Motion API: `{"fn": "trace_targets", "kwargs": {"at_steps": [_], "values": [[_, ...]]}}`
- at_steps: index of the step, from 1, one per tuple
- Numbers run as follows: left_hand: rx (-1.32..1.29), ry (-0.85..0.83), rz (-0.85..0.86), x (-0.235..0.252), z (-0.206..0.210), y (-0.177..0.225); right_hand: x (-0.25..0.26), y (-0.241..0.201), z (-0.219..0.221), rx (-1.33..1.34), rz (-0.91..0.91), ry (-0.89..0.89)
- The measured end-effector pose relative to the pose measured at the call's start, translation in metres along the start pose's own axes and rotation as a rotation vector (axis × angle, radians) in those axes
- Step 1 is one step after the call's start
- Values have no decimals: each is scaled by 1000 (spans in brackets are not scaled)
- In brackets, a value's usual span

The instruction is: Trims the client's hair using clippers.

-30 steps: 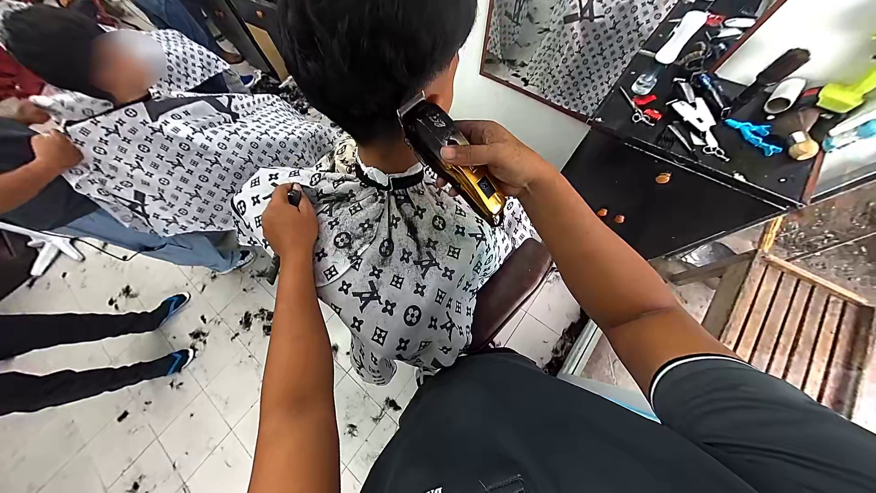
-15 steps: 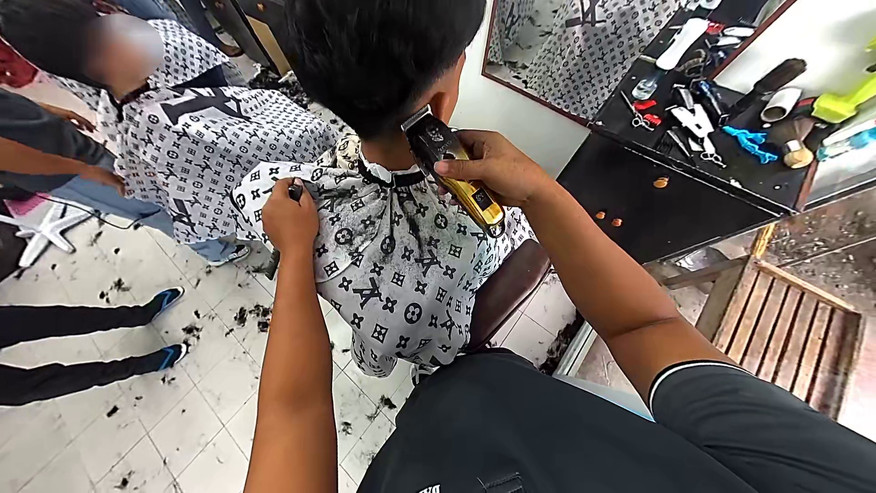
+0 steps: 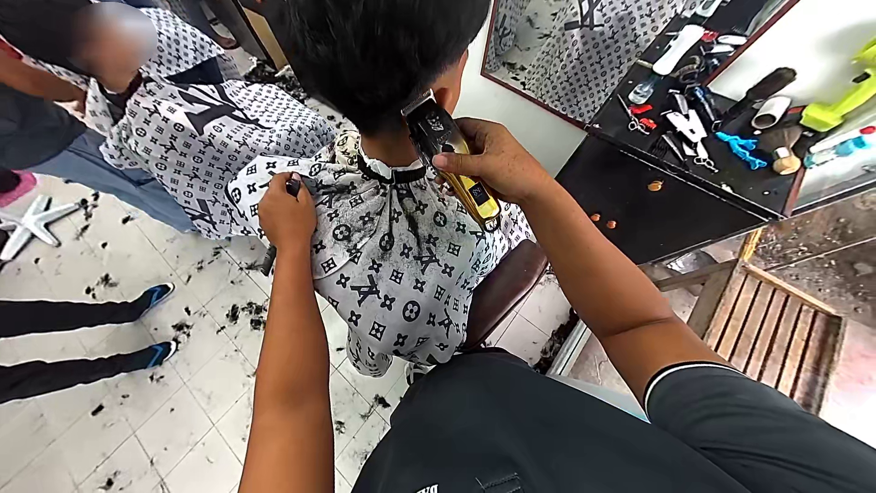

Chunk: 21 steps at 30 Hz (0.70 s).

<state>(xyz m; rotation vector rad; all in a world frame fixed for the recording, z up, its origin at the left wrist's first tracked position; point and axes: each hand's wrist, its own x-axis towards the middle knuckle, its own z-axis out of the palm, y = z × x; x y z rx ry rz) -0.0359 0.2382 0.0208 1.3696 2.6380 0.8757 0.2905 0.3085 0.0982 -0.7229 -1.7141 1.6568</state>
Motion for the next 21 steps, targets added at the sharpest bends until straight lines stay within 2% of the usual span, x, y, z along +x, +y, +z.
{"fn": "trace_targets", "kwargs": {"at_steps": [4,7,13,21], "values": [[-6,-3,-10,1,0,-1,1,-2,-3,31,46,-12],[-4,-1,-6,1,1,-1,0,2,0,28,-24,-3],[-3,-4,-14,2,0,-1,-7,16,13,-41,162,42],[-15,-5,-24,2,0,-3,-3,12,24,-135,64,126]]}}
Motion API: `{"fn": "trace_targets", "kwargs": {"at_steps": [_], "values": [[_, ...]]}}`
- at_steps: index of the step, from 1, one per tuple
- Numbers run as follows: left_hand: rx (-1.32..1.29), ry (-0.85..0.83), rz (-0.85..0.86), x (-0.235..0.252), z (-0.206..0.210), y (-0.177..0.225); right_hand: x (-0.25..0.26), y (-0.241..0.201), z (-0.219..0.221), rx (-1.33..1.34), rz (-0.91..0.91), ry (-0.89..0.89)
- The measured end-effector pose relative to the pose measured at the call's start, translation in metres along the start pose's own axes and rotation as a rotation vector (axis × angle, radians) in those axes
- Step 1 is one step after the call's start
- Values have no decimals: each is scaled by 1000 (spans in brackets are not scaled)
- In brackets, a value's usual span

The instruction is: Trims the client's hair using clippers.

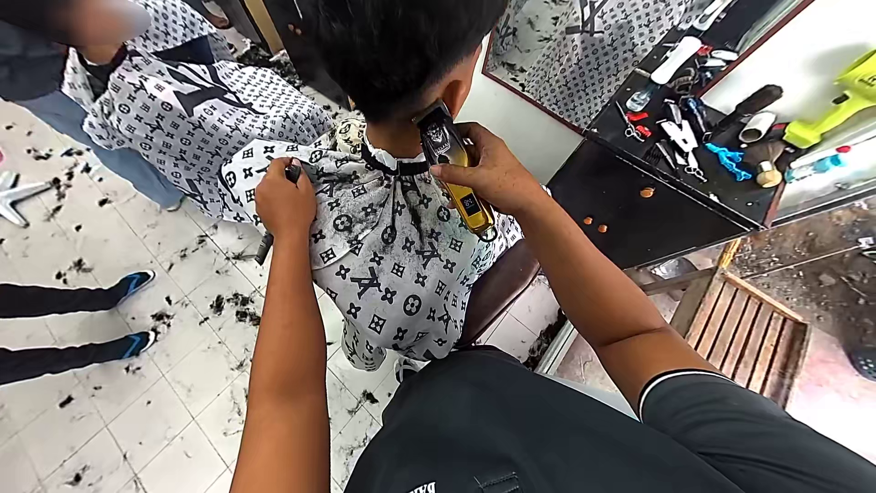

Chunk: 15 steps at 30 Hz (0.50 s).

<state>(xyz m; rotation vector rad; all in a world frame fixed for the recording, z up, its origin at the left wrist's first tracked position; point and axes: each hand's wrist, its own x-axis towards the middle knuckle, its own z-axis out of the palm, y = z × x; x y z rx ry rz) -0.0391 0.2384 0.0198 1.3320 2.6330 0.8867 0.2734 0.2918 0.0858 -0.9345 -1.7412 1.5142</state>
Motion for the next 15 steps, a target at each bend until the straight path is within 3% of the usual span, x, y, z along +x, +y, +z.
{"fn": "trace_targets", "kwargs": {"at_steps": [11,15], "values": [[-10,-2,15,0,0,-1,1,-2,2,-90,-79,18],[-11,-2,6,0,-1,-1,0,-6,-1,-89,-28,12]]}}
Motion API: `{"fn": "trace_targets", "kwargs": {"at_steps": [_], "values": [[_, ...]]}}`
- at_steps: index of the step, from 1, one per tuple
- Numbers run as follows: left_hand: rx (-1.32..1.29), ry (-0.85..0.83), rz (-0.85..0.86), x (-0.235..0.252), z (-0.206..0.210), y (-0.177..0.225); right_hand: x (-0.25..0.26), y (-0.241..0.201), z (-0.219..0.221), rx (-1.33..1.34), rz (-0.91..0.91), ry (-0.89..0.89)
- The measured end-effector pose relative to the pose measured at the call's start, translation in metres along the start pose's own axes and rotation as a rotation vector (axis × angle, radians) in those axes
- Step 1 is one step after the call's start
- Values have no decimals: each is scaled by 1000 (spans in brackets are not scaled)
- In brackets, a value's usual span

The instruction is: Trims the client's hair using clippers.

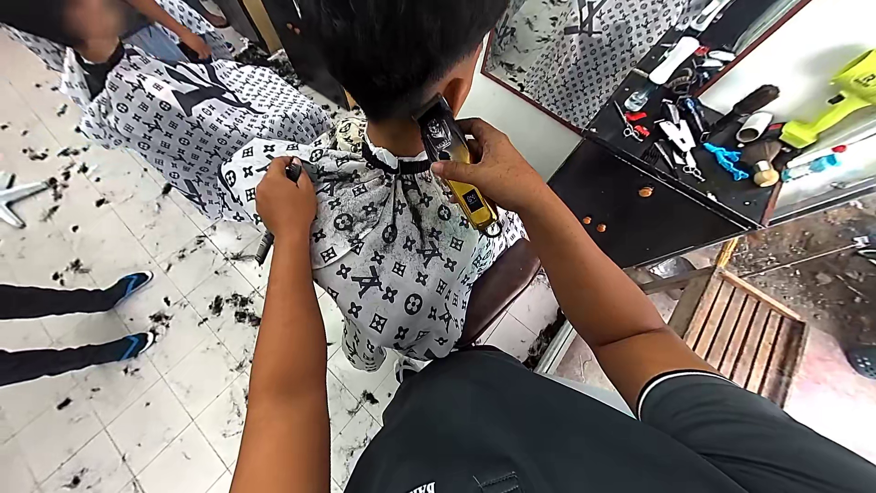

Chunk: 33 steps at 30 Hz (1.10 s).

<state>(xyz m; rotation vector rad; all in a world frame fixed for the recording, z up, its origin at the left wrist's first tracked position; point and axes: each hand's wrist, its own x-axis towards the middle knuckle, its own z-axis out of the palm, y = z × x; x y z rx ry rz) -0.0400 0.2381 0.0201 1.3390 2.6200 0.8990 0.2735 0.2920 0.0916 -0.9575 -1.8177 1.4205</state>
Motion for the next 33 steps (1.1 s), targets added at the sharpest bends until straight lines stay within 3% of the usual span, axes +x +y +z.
{"fn": "trace_targets", "kwargs": {"at_steps": [6,14,18,30,33], "values": [[9,9,1,-1,2,0,-2,1,-7,1,-67,-63],[45,18,-6,0,3,2,3,9,-31,391,59,-222],[52,25,-3,0,3,3,7,9,-35,413,-19,-257],[61,48,29,0,6,2,8,5,-39,433,46,-265],[65,48,20,0,7,2,8,5,-38,462,-10,-249]]}}
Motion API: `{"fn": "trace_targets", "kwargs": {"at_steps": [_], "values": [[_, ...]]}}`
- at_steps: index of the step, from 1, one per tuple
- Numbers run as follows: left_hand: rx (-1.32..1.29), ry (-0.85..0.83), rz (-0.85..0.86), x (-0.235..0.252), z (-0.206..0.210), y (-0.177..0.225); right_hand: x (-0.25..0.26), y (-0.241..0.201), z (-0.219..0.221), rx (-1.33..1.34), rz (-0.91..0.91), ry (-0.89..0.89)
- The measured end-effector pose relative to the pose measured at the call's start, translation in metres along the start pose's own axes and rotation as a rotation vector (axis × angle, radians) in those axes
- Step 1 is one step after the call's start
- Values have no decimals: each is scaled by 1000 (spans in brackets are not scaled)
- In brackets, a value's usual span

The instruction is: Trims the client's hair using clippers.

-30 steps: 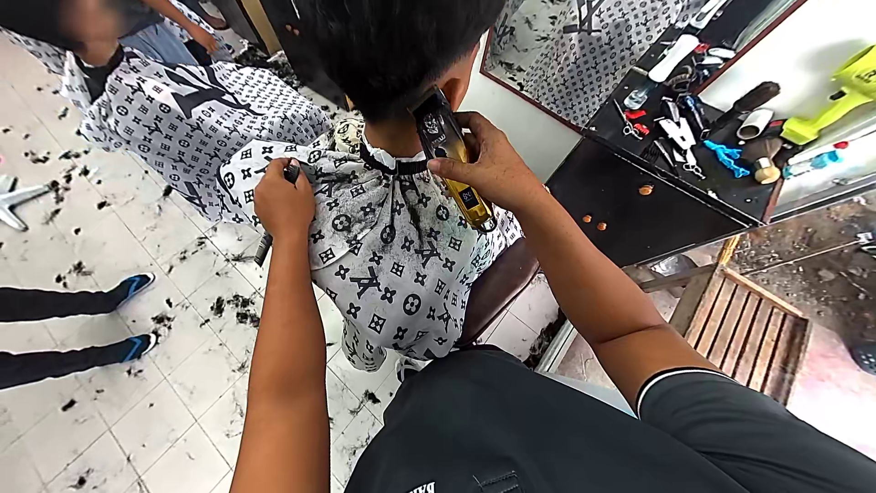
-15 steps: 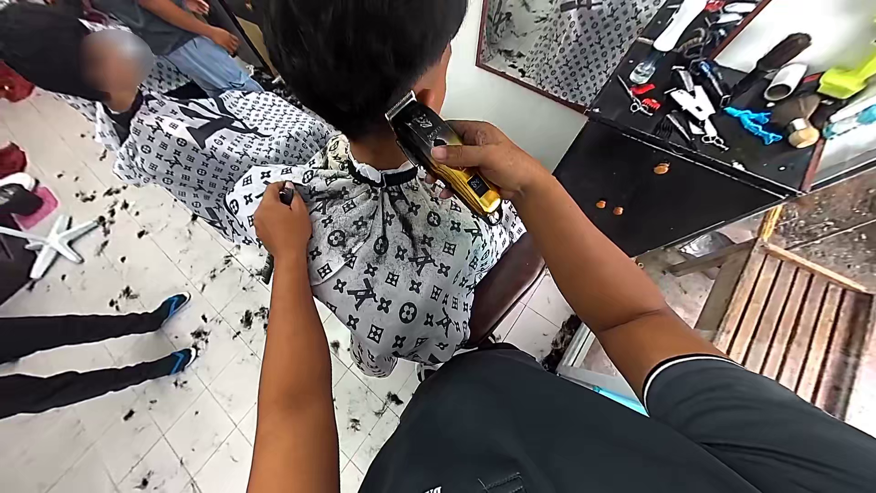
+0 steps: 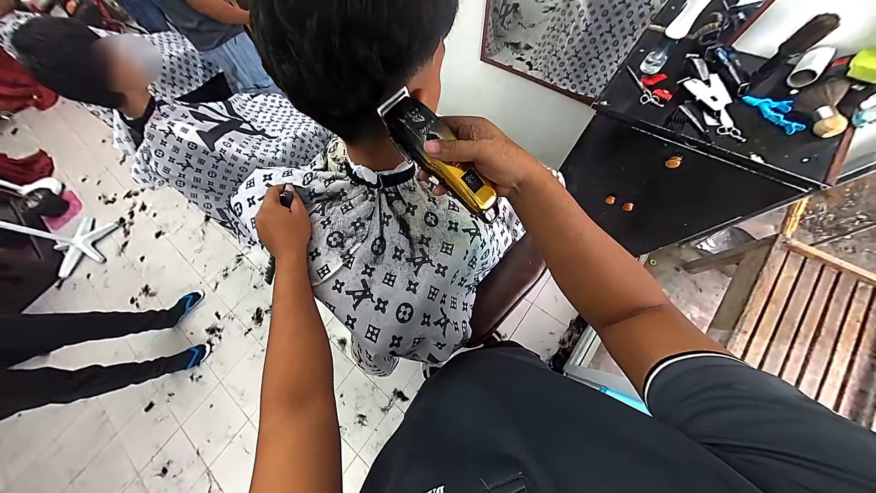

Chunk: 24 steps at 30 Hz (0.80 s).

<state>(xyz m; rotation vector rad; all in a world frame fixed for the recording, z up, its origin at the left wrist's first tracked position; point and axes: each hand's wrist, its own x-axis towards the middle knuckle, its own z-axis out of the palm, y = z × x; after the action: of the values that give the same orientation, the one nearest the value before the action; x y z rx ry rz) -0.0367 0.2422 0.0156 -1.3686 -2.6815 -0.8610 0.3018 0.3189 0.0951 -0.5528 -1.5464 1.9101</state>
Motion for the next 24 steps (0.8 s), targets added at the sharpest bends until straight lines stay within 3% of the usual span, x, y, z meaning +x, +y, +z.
{"fn": "trace_targets", "kwargs": {"at_steps": [5,9,13,18,24], "values": [[-8,7,-1,-1,-1,2,0,-1,-3,-9,47,-20],[1,-2,-4,-1,-1,0,0,1,-1,10,-58,-15],[-7,5,-9,0,-1,0,1,2,-2,-11,35,-10],[-1,-1,6,-1,-3,0,-1,13,-1,65,-71,-34],[-12,-29,-3,3,-2,-3,-49,73,31,323,252,-50]]}}
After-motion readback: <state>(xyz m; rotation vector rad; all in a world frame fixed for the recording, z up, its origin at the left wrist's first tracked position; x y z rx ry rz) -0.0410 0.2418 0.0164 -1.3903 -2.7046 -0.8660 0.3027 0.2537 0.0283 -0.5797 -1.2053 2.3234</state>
